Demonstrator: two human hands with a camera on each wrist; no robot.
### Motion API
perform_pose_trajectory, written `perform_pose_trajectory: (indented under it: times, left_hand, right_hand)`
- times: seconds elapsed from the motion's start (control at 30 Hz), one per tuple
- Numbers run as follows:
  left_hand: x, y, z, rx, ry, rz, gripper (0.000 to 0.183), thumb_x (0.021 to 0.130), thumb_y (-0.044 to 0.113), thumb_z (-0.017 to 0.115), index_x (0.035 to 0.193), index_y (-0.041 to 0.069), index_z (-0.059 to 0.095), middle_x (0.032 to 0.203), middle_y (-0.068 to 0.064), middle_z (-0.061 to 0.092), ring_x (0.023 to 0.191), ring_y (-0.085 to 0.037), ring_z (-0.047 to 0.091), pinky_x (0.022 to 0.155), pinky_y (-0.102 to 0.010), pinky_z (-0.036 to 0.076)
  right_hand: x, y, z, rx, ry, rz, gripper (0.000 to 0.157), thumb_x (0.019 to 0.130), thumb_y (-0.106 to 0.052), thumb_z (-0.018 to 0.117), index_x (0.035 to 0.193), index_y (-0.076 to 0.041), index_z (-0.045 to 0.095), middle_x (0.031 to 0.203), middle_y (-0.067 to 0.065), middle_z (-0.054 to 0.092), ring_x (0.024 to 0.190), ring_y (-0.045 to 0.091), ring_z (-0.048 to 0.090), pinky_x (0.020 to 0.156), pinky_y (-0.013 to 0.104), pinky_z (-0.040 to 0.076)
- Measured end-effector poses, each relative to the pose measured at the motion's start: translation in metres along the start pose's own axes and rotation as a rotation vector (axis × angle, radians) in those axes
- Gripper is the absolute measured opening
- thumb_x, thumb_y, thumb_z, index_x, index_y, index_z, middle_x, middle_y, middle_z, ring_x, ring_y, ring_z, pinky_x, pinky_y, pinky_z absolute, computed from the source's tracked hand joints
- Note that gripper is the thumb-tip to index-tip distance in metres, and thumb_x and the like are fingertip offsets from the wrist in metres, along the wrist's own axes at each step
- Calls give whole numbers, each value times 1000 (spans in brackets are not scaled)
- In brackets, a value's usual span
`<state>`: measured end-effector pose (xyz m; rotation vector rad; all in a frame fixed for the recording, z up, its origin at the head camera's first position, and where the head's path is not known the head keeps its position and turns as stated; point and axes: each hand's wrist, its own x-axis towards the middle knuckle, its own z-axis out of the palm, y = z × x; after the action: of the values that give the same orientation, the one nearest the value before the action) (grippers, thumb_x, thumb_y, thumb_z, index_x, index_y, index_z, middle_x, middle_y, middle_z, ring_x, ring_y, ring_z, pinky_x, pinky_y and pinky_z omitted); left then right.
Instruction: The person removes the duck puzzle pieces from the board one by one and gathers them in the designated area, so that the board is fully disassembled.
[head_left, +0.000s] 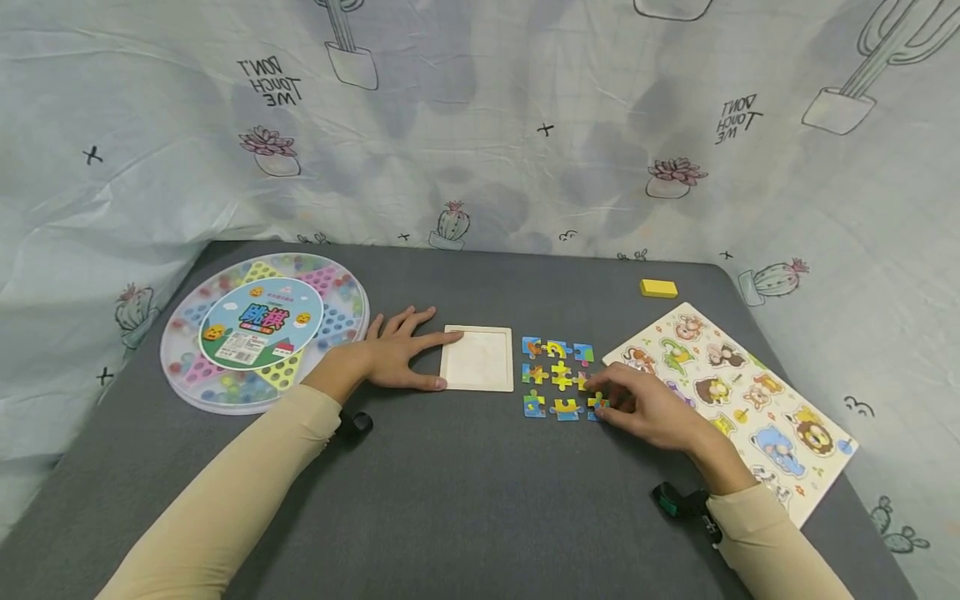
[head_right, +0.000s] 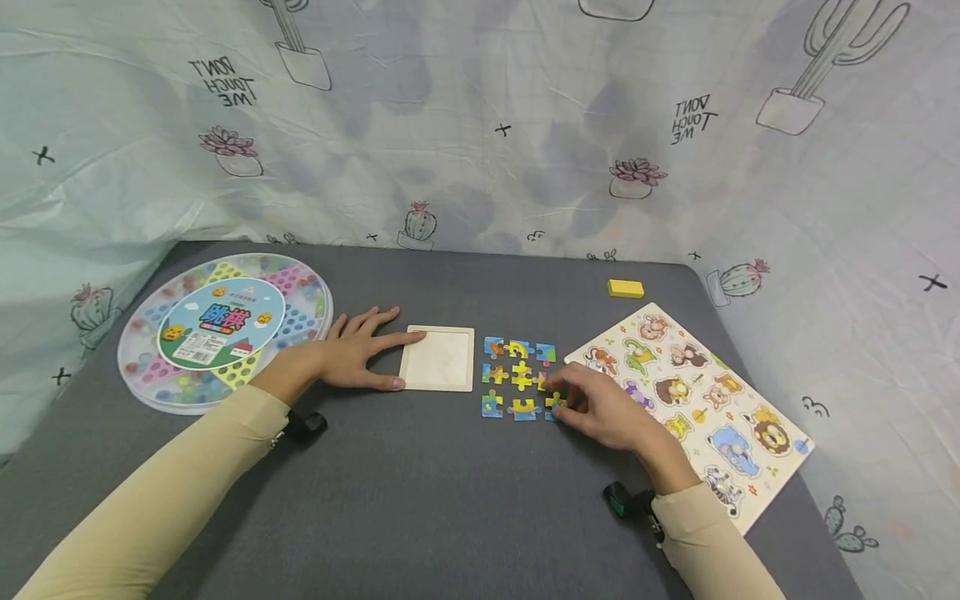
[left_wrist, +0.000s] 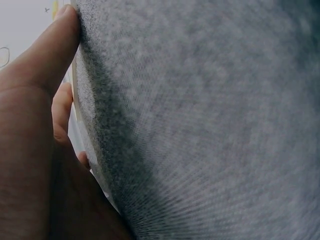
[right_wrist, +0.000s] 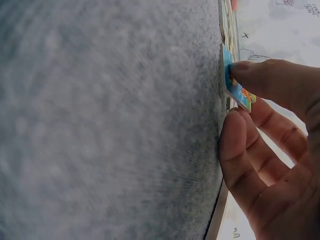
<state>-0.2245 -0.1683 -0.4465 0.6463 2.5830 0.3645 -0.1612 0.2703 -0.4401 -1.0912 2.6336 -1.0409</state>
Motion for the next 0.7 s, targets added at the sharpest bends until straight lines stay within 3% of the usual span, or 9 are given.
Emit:
perform_pose_trajectory:
  times: [0.43,0.7]
  left_hand:
    - [-4,1,4,-9,23,17,90,82,87,55,159,56,21,174,3,-8,158,-35,-13,118,-71,-10]
    - [0,6,0,-16,38,34,90,84,83,59,160,52,23,174,0,-6,158,-36,-12,117,-72,-10]
  right_hand:
    - [-3,-5,4,-27,-15,11,38,92,-1,76,127,-9,65,109,2,69,82,6,59,65,26,51]
    - [-1,-6,-7,-21,-19,28,38,93,-3,75,129,-9,66,111,4,70,80,6,62,64,27,52]
